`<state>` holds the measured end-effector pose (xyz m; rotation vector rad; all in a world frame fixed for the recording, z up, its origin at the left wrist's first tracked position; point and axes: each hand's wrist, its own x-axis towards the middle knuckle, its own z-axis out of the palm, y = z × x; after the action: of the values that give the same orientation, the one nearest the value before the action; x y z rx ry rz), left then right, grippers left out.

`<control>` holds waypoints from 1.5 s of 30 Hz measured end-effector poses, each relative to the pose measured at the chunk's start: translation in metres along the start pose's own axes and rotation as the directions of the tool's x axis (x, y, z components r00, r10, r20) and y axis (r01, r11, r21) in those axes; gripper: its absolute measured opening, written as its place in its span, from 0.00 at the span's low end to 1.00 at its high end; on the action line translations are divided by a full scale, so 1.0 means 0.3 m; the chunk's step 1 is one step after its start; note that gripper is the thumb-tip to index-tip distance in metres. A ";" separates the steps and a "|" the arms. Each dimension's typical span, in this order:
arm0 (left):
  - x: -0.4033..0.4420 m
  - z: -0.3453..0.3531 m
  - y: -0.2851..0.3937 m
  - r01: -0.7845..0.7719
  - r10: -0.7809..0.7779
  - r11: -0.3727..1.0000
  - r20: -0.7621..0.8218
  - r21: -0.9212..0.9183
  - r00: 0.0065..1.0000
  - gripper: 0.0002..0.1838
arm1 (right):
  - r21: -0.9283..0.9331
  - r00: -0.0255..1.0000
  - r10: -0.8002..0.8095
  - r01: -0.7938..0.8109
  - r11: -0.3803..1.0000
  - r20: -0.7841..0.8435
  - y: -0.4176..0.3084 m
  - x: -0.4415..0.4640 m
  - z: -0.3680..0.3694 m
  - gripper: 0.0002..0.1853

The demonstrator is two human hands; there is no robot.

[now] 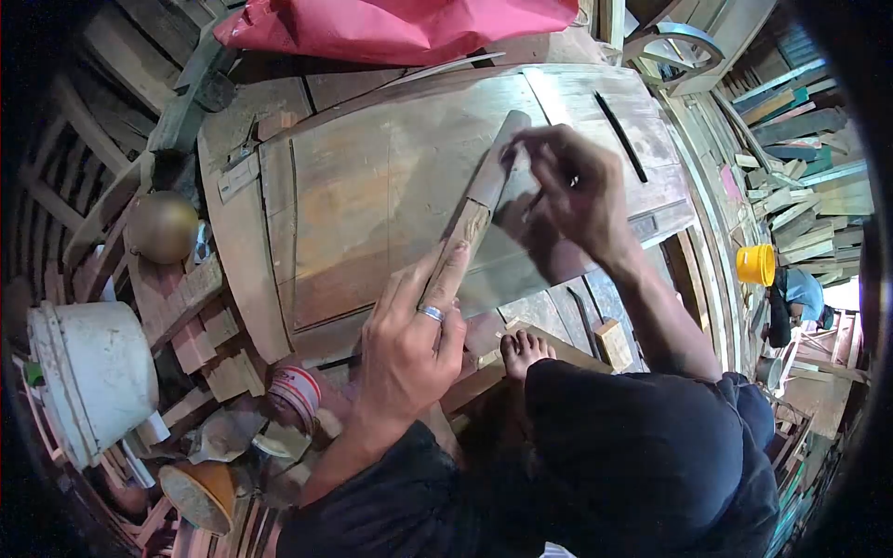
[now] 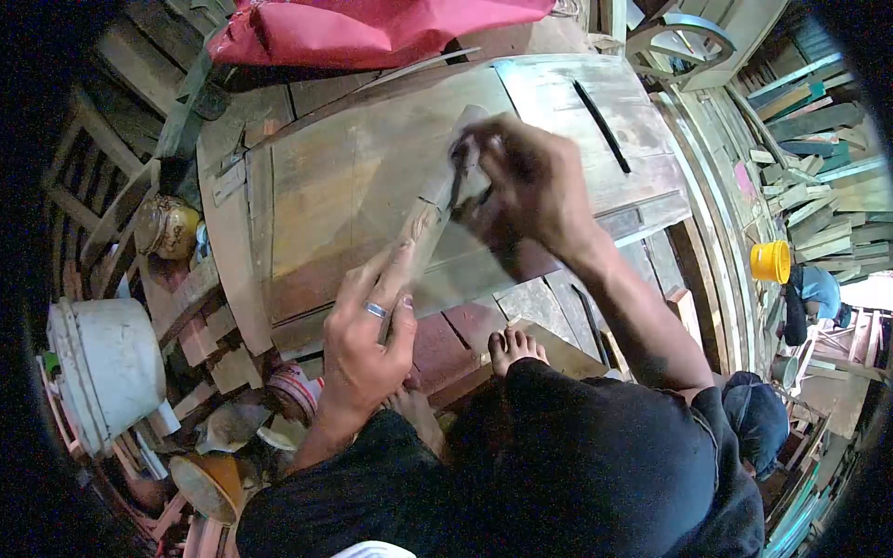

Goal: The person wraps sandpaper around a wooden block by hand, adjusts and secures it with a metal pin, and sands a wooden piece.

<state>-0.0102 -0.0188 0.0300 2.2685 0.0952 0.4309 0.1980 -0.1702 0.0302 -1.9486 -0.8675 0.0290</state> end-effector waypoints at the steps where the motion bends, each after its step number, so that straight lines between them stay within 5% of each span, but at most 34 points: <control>1: 0.001 0.002 -0.001 -0.012 0.012 1.000 -0.003 -0.004 1.000 0.31 | -0.061 0.994 -0.084 0.088 0.994 0.070 -0.031 -0.022 -0.008 0.11; 2: 0.006 0.002 -0.005 -0.017 0.017 1.000 -0.003 -0.005 1.000 0.31 | -0.038 0.983 -0.146 0.151 0.988 0.107 -0.052 -0.024 -0.011 0.12; 4: 0.005 0.003 -0.013 -0.043 0.043 0.999 0.000 -0.020 0.999 0.31 | 0.006 0.992 0.035 -0.036 0.999 0.122 -0.025 0.002 -0.024 0.12; 6: 0.004 -0.001 -0.010 -0.047 0.048 0.999 0.007 -0.023 0.999 0.31 | 0.037 0.999 0.020 -0.019 0.999 -0.038 0.020 0.032 -0.013 0.11; 10: 0.006 -0.005 -0.013 -0.028 0.029 0.999 0.016 -0.031 0.999 0.31 | 0.045 0.974 -0.139 0.132 0.990 0.181 -0.058 -0.045 -0.001 0.15; 12: 0.007 -0.002 -0.019 -0.027 0.028 0.999 0.007 -0.043 1.000 0.30 | 0.045 0.983 -0.070 0.063 0.997 0.170 -0.020 -0.015 -0.010 0.15; 14: 0.001 0.003 -0.021 -0.024 0.024 0.998 0.004 -0.053 1.000 0.30 | 0.139 0.997 -0.069 0.074 0.987 -0.039 0.042 0.029 0.008 0.15; 16: 0.006 0.004 -0.023 -0.056 0.056 0.998 -0.013 -0.037 0.998 0.30 | 0.017 0.990 0.033 -0.036 0.999 0.141 0.008 0.004 -0.022 0.16; 17: 0.006 0.002 -0.022 -0.059 0.059 0.998 -0.010 -0.036 0.998 0.30 | 0.085 0.978 -0.125 0.112 0.990 0.166 -0.021 -0.023 0.000 0.17; 20: 0.005 0.002 -0.024 -0.035 0.035 0.998 0.000 -0.043 0.999 0.29 | 0.024 0.961 -0.136 0.134 0.991 0.240 -0.013 -0.009 -0.030 0.16; 21: 0.004 0.002 -0.024 -0.039 0.039 0.998 -0.001 -0.042 0.999 0.29 | 0.131 0.978 0.079 -0.106 0.986 0.195 0.003 0.009 -0.033 0.16; 22: 0.003 0.002 -0.023 -0.046 0.046 0.998 -0.003 -0.039 0.999 0.29 | 0.025 0.998 -0.003 0.002 1.000 0.061 0.043 0.044 -0.035 0.14; 24: 0.008 0.004 -0.024 -0.052 0.052 0.998 -0.002 -0.030 0.999 0.29 | 0.154 0.998 -0.014 0.025 0.988 -0.067 0.040 0.060 -0.036 0.11; 25: 0.004 0.004 -0.023 -0.055 0.055 0.998 0.013 -0.026 0.998 0.29 | 0.104 0.980 0.198 -0.195 0.975 -0.020 -0.004 0.052 -0.068 0.12; 26: 0.002 0.004 -0.022 -0.054 0.055 0.998 0.016 -0.029 0.998 0.29 | 0.283 0.973 0.221 -0.194 0.939 -0.066 -0.019 0.050 -0.057 0.12; 29: 0.007 0.010 -0.019 -0.089 0.088 0.996 0.018 0.010 0.996 0.30 | 0.262 0.956 0.291 -0.274 0.925 -0.030 -0.033 0.045 -0.080 0.12; 34: 0.007 0.001 -0.016 -0.029 0.029 0.999 0.015 -0.025 0.999 0.29 | 0.632 0.914 0.406 -0.304 0.713 -0.017 -0.006 0.018 -0.059 0.13; 42: 0.014 -0.025 -0.011 -0.095 0.096 0.995 -0.056 0.017 0.994 0.30 | 0.531 0.957 0.257 -0.149 0.834 -0.133 -0.039 -0.020 -0.048 0.12; 44: 0.018 -0.028 -0.013 -0.137 0.139 0.990 -0.066 0.033 0.988 0.30 | 0.414 0.961 0.218 -0.131 0.901 -0.170 -0.039 -0.036 -0.054 0.10; 45: 0.018 -0.027 -0.014 -0.122 0.123 0.992 -0.076 0.013 0.990 0.30 | 0.178 0.971 0.078 -0.038 0.983 -0.228 -0.025 -0.048 -0.055 0.09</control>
<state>-0.0077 -0.0091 0.0336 2.2739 -0.0029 0.5838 0.1891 -0.1891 0.0402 -1.7726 -0.6307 -0.0873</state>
